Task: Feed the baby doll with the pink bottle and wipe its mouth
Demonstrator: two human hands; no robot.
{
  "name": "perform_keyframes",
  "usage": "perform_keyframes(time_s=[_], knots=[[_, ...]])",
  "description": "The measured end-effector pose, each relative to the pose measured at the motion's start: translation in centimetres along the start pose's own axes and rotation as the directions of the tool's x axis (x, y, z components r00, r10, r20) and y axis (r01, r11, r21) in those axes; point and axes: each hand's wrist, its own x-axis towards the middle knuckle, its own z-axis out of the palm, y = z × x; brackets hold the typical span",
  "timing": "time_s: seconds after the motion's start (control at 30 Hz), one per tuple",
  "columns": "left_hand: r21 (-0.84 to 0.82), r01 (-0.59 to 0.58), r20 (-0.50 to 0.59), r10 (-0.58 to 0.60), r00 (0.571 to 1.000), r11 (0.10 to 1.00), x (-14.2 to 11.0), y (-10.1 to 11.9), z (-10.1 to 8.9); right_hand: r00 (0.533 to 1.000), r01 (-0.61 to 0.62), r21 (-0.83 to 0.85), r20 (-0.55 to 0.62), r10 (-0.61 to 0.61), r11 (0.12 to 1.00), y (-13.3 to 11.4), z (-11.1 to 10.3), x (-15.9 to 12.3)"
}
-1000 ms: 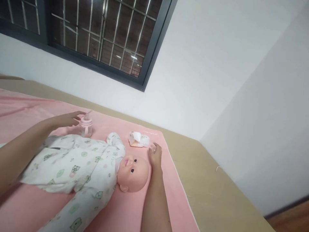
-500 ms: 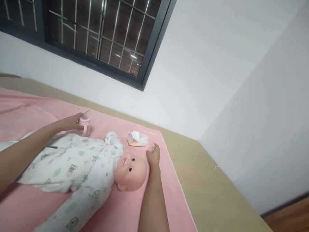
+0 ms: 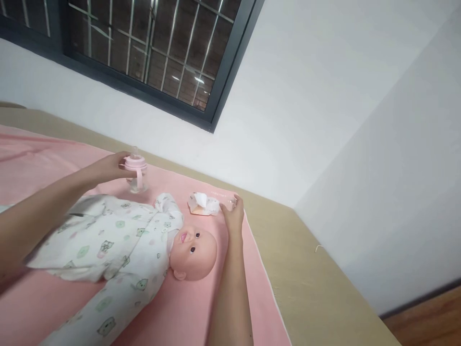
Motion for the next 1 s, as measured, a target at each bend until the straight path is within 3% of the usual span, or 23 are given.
perform_keyframes(time_s=[0.13, 0.33, 0.5, 0.6, 0.7, 0.83, 1.0], knots=[[-0.051, 0.008, 0.069, -0.005, 0.998, 0.999, -1.0, 2.6, 1.1, 0.992, 0.100, 0.148, 0.066, -0.111, 0.984, -5.0, -0.7, -0.4], [-0.034, -0.142, 0.184, 0.146, 0.972, 0.989, -2.7, 4.8, 2.4, 0.918, 0.249, 0.364, 0.207, -0.338, 0.898, -11.6, -0.3, -4.0], [-0.023, -0.295, 0.250, 0.291, 0.923, 0.955, -5.0, 6.7, 3.1, 0.869, 0.345, 0.465, 0.170, -0.464, 0.816, -15.6, 0.8, -8.1], [-0.005, -0.335, 0.330, 0.318, 0.889, 0.942, -6.1, 7.9, 3.2, 0.877, 0.358, 0.440, 0.146, -0.459, 0.824, -16.6, 1.4, -9.8], [0.002, -0.357, 0.366, 0.332, 0.870, 0.934, -6.7, 8.6, 3.1, 0.879, 0.335, 0.386, 0.199, -0.433, 0.859, -16.7, 1.7, -10.4], [0.009, -0.360, 0.325, 0.338, 0.883, 0.933, -6.8, 8.7, 2.9, 0.868, 0.268, 0.361, 0.312, -0.387, 0.893, -16.5, 1.9, -10.6], [0.004, -0.367, 0.275, 0.352, 0.895, 0.930, -6.6, 8.4, 2.8, 0.851, 0.226, 0.410, 0.357, -0.384, 0.883, -16.2, 2.5, -10.9]])
